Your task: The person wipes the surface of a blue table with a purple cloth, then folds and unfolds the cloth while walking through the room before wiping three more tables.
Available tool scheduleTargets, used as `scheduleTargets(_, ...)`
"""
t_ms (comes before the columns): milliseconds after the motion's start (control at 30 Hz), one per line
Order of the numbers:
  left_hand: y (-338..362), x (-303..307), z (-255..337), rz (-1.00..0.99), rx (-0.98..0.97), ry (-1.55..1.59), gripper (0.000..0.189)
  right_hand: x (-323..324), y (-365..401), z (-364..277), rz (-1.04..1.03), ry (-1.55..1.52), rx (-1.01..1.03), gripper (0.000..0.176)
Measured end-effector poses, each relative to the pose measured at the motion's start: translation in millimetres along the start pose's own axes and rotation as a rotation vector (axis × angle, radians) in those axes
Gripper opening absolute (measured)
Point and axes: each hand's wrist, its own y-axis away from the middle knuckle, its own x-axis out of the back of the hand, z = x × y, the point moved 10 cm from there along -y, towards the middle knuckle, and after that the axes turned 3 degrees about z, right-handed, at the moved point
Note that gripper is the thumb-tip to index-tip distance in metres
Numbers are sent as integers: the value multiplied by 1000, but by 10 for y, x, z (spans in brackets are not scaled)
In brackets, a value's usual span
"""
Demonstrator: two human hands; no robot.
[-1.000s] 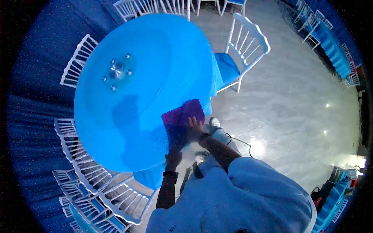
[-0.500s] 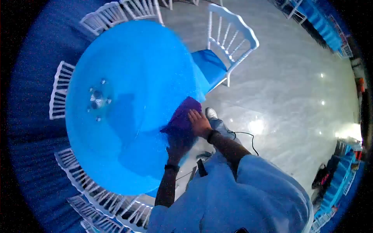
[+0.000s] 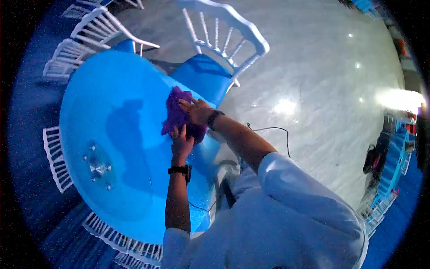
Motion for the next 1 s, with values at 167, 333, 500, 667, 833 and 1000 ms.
scheduleTargets(167, 372, 57, 373, 386, -306, -114, 61, -44, 252, 33, -61, -716, -403, 61)
scheduleTargets(333, 879, -335, 46, 249, -36, -221, 42, -296, 884, -277, 146, -590, -373, 48)
scheduleTargets(500, 1392, -832, -517, 218, 38, 691, 38, -1202, 1449, -567, 44, -603, -361, 35)
scheduleTargets(667, 1528, -1601, -953, 135, 30, 785, 40, -1110, 2213, -1166, -235, -524, -101, 37)
scheduleTargets(833, 1896, -953, 117, -180, -223, 835, 31, 99, 2756, -1201, -627, -482, -206, 37)
scheduleTargets(1000, 1401, -616, 1047, -336, -196, 321, 38, 6, 2347, -357, -362, -329, 134, 38)
